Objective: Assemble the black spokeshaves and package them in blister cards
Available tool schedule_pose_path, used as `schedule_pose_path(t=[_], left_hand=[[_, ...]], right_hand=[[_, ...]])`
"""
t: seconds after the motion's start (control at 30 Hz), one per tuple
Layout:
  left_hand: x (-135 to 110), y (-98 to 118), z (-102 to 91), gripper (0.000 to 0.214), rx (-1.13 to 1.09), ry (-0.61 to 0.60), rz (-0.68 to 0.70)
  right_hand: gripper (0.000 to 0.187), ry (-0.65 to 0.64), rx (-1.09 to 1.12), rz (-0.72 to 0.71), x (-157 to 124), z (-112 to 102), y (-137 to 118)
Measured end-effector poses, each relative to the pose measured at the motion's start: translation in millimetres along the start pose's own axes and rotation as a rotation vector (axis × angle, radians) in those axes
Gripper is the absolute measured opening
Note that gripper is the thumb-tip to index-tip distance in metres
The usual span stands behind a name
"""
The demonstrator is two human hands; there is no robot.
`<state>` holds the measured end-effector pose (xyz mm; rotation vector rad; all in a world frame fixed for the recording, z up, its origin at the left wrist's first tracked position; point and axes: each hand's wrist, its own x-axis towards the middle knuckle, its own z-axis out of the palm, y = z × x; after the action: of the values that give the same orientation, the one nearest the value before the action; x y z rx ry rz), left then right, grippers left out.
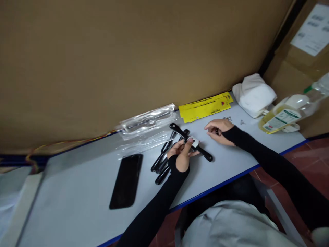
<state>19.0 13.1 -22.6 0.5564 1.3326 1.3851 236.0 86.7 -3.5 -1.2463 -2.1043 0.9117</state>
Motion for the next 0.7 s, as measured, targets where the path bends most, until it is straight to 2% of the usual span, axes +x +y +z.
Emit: schedule_pose_path(t=[0.1,0.2,0.37,0.43,0.53,0.6,0.63,0.7], left_hand=[[2,-4,-2.3,0.05,0.0,-0.004,-0.006],[2,-5,-2.9,0.049,0.024,-0.018,-0.036],[2,-6,-2.8,0.051,0.024,-0.05,-0.052],[4,-8,-3.5,0.052,0.015,-0.065,-0.06],[6,-12,-3.5,0.055,0.017,-0.09,-0.094],[5,-14,-1.9,0.058,0.001,-0.096,-0.113],[4,-15,-0.6,0.059,-0.011,-0.1,-0.119],[1,-14,2.6,0.059,-0.037,-0.101,-0.122]], right_hand=[[0.036,-0.02,-0.254,-0.079,0,-41,35],[0.04,-0.028,-0.333,-0.092,-4,-58,53],[0.036,-0.098,-0.329,-0.108,0,-51,62],[0.037,-0.076,-0.302,-0.1,3,-51,67],[0.021,-0.01,-0.18,-0.053,7,-53,70],[0.011,0.082,-0.056,-0.004,7,-51,61],[0.014,0.13,0.029,0.02,6,-47,52],[0.032,0.178,0.248,0.065,3,-32,27]])
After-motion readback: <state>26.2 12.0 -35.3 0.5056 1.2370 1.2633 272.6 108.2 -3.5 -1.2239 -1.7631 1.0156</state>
